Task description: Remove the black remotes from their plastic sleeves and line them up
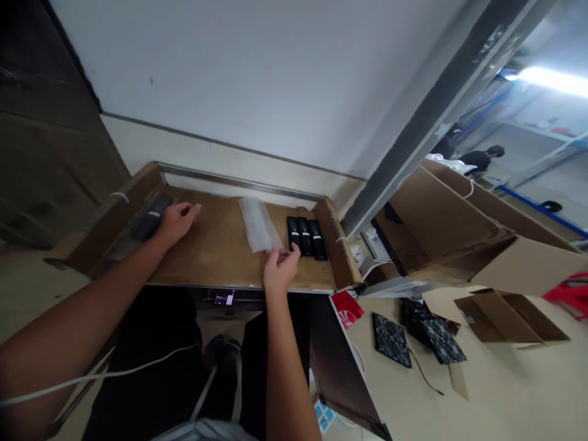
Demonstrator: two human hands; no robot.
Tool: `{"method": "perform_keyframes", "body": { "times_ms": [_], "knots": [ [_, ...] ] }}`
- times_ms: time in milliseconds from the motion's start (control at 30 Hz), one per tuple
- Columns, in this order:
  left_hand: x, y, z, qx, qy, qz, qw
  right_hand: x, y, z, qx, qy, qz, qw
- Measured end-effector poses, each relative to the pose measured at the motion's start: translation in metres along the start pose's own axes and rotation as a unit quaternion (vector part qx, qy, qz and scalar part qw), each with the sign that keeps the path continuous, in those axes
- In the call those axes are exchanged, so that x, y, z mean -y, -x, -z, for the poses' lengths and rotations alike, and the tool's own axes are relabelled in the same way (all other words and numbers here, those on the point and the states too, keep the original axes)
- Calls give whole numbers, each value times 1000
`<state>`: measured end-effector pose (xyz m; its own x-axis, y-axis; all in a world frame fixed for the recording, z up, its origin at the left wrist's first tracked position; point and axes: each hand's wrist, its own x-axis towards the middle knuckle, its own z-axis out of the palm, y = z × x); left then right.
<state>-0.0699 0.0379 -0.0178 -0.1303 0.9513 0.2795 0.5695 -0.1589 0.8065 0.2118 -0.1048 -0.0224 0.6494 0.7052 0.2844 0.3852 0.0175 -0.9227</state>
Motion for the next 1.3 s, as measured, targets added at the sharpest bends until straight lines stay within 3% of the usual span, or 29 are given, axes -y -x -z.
{"method": "perform_keyframes", "body": {
  "times_ms": [67,133,200,267,367,433,600,767,1033,1300],
  "knots": [
    [-6,2,3,-29,-32,-28,999,-5,1,10,-28,15,30,999],
    [-15,0,13,-68,-107,-64,990,-8,1,13,-5,-2,41,999],
    [-23,-5,28,-92,-204,-61,973,-9,0,13,21,-23,50,998],
    [-29,-13,45,-72,-272,6,959,-9,-1,11,34,-41,49,997],
    [-32,-21,58,19,-308,110,945,-9,-1,9,34,-63,37,997],
    [-31,-22,57,55,-313,134,939,-10,-1,9,36,-72,23,996],
    [-24,-22,36,105,-305,111,940,-11,0,9,73,-191,-50,978],
    [-21,-25,26,138,-301,95,939,-13,-2,6,17,-222,-56,973],
    [-21,-23,33,134,-300,85,941,-12,-1,3,13,-195,-35,980],
    [-25,-24,45,149,-286,91,942,-9,-1,6,-4,-253,-40,967]
  ]
}}
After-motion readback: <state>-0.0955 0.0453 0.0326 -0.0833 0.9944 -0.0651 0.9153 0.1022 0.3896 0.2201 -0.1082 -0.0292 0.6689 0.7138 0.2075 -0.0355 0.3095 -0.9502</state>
